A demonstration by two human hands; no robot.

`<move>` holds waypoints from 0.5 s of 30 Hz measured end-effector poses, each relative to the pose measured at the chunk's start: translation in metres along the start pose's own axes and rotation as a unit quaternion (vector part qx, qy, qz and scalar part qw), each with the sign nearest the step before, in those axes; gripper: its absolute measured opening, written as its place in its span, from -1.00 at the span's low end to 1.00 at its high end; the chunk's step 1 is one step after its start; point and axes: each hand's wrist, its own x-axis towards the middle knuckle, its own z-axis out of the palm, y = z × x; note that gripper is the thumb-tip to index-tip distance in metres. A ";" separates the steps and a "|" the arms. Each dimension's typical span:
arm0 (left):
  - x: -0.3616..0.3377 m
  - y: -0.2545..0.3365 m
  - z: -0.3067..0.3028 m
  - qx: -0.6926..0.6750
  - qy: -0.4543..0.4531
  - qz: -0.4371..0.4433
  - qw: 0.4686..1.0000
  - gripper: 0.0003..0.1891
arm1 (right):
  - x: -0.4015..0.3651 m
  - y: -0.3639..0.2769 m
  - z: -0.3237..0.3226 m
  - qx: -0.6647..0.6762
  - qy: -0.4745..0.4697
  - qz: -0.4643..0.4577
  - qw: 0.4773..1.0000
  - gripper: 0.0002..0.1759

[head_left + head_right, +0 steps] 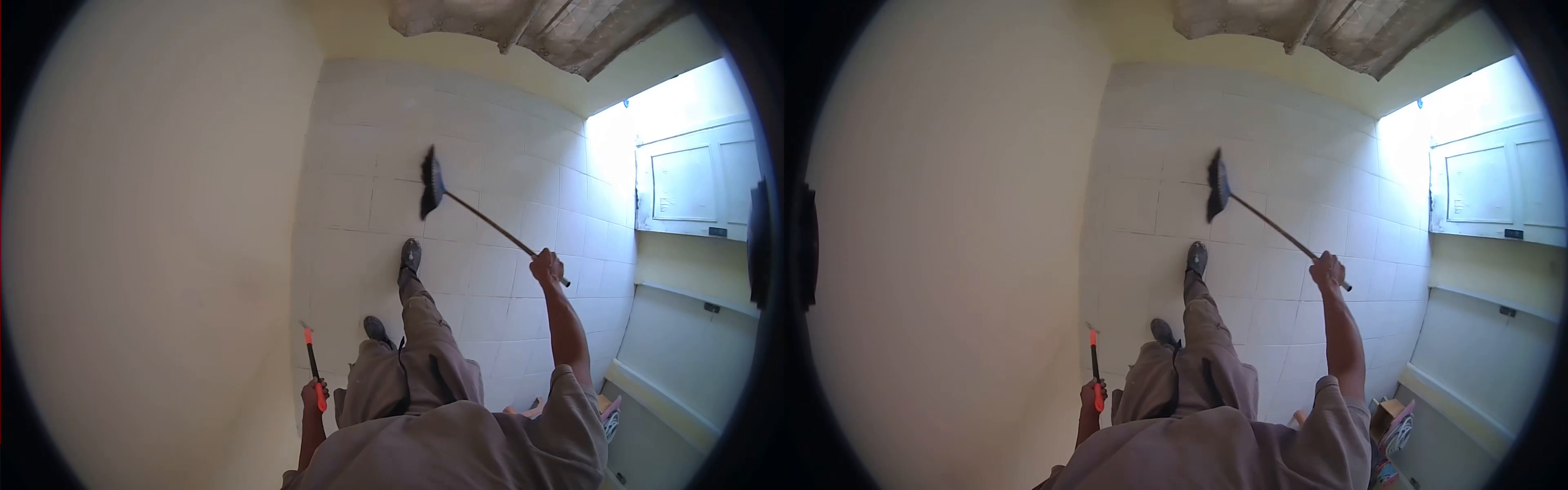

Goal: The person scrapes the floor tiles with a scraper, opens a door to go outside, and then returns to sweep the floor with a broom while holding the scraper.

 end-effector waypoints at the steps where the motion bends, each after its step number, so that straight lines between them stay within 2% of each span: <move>1: -0.017 0.007 0.016 0.001 0.002 0.003 1.000 -0.70 | 0.011 0.018 -0.022 -0.006 0.028 -0.010 1.000 -0.71; 2: 0.011 -0.003 0.006 -0.009 -0.018 0.011 1.000 -0.70 | 0.011 0.016 -0.004 -0.018 0.061 -0.019 0.998 -0.76; 5: -0.036 -0.005 0.035 -0.022 -0.043 0.040 0.998 -0.69 | 0.013 0.042 -0.021 -0.026 0.153 -0.085 0.984 -0.81; 8: -0.114 0.002 0.069 -0.027 -0.046 0.056 0.997 -0.68 | -0.042 0.083 -0.096 0.036 0.058 -0.057 0.996 -0.60; 10: -0.129 0.005 0.077 -0.037 -0.065 0.063 0.995 -0.68 | -0.077 0.078 -0.096 0.081 0.038 -0.089 0.992 -0.55; 12: -0.146 0.008 0.087 -0.045 -0.062 0.072 0.994 -0.67 | -0.127 0.043 -0.106 0.130 -0.002 -0.128 0.983 -0.57; 15: -0.145 0.011 0.089 -0.032 -0.049 0.081 0.995 -0.65 | -0.168 -0.051 -0.091 0.174 -0.118 -0.146 0.967 -0.57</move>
